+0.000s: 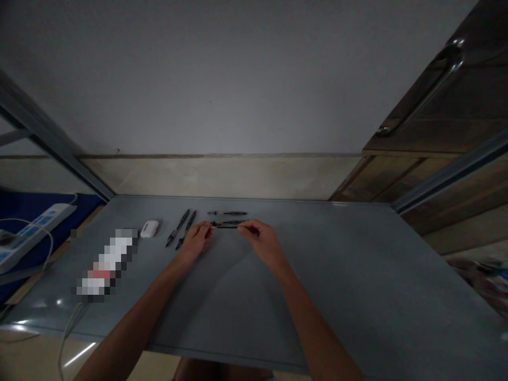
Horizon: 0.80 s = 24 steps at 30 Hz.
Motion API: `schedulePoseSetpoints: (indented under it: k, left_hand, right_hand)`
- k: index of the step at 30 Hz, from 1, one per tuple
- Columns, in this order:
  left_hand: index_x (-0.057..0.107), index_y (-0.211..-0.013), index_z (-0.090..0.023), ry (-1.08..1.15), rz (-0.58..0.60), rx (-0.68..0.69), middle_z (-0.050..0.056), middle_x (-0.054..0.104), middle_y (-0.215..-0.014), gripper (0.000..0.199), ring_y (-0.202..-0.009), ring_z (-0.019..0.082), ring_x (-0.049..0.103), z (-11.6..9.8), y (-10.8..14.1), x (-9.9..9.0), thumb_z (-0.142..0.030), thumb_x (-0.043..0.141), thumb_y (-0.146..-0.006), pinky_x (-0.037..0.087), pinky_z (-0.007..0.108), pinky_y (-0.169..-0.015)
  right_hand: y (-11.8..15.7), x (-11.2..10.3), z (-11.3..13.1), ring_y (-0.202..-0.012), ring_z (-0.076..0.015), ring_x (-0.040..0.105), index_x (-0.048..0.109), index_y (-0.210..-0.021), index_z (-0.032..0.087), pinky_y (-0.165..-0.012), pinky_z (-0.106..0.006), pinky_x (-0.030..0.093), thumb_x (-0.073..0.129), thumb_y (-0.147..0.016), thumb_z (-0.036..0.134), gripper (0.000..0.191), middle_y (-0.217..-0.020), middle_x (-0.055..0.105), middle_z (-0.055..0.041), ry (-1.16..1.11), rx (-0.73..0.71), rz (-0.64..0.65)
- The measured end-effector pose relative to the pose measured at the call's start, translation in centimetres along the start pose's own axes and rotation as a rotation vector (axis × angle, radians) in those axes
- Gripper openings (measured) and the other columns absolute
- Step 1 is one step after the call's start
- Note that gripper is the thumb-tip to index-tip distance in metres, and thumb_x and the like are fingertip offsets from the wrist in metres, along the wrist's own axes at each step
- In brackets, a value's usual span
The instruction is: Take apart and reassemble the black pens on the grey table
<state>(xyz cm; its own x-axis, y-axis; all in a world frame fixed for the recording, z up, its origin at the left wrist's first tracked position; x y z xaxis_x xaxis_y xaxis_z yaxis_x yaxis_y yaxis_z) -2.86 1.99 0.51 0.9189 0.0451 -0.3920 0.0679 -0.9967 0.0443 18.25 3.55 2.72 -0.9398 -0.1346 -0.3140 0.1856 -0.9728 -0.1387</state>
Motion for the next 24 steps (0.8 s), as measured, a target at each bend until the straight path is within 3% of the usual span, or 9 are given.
schedulePoseSetpoints:
  k: [5, 8, 11, 14, 19, 24]
  left_hand:
    - [0.049, -0.067, -0.021, -0.025, 0.058, 0.031, -0.001, 0.049, -0.058, 0.039, -0.056, 0.014, 0.051, -0.2, 0.1, 0.1, -0.043, 0.034, -0.095, 0.04, 0.025, -0.055]
    - [0.053, -0.068, -0.022, -0.259, 0.052, 0.111, 0.002, 0.058, -0.064, 0.04, -0.064, 0.016, 0.057, -0.8, 0.5, -0.1, -0.038, 0.031, -0.097, 0.041, 0.026, -0.061]
    - [0.06, -0.083, -0.021, -0.579, 0.046, 0.181, 0.005, 0.065, -0.072, 0.036, -0.071, 0.019, 0.063, -1.5, 1.2, -0.1, -0.036, 0.031, -0.099, 0.043, 0.028, -0.068]
    - [0.061, -0.093, -0.02, -0.743, 0.103, 0.269, 0.007, 0.069, -0.08, 0.036, -0.075, 0.02, 0.066, -2.1, 2.0, 0.2, -0.036, 0.029, -0.1, 0.044, 0.028, -0.07]
    - [0.06, -0.098, -0.021, -0.692, 0.208, 0.379, 0.008, 0.071, -0.089, 0.037, -0.079, 0.023, 0.069, -2.1, 2.8, 1.1, -0.044, 0.032, -0.1, 0.046, 0.03, -0.069]
    - [0.061, -0.105, -0.028, -0.579, 0.214, 0.321, 0.006, 0.072, -0.09, 0.034, -0.078, 0.025, 0.067, -2.0, 2.7, 0.9, -0.044, 0.031, -0.1, 0.046, 0.034, -0.072]
  right_hand:
    - [0.1, -0.1, -0.1, -0.064, -0.017, 0.061, 0.065, -0.064, 0.018, -0.067, -0.029, 0.046, 0.054, -0.088, 0.051, 0.042, -0.064, 0.065, -0.0029, 0.016, 0.067, 0.014]
    - [0.0, -0.1, -0.2, -0.069, -0.0179, 0.062, 0.068, -0.072, 0.018, -0.068, -0.029, 0.046, 0.059, -0.084, 0.05, 0.035, -0.07, 0.067, -0.0034, 0.037, 0.044, -0.014]
    - [-0.1, -0.2, -0.2, -0.075, -0.0191, 0.063, 0.071, -0.085, 0.018, -0.07, -0.03, 0.047, 0.063, -0.081, 0.049, 0.032, -0.078, 0.07, -0.0043, 0.011, 0.031, -0.042]
    - [0.0, 0.0, -0.2, -0.073, -0.0185, 0.063, 0.069, -0.08, 0.018, -0.069, -0.03, 0.047, 0.06, -0.083, 0.049, 0.032, -0.075, 0.069, -0.0038, 0.019, 0.048, -0.004]
    - [0.5, 1.6, -0.2, -0.064, -0.0166, 0.059, 0.066, -0.071, 0.02, -0.063, -0.028, 0.045, 0.057, -0.086, 0.047, 0.033, -0.066, 0.064, -0.0009, 0.078, 0.015, 0.152]
    - [0.7, 1.9, -0.3, -0.068, -0.0179, 0.062, 0.067, -0.079, 0.021, -0.065, -0.029, 0.048, 0.053, -0.089, 0.049, 0.033, -0.07, 0.065, -0.0018, 0.068, -0.005, 0.172]
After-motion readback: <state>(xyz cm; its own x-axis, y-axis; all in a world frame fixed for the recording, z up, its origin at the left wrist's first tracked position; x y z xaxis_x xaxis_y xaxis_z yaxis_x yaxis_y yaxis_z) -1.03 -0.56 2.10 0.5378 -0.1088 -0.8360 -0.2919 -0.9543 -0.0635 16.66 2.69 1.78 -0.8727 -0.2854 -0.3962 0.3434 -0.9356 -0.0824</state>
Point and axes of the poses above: each hand's wrist, its own y-axis away from the middle knuckle, its own x-axis out of the palm, z = x × y, the point moved 1 cm from there along -y, towards the middle knuckle
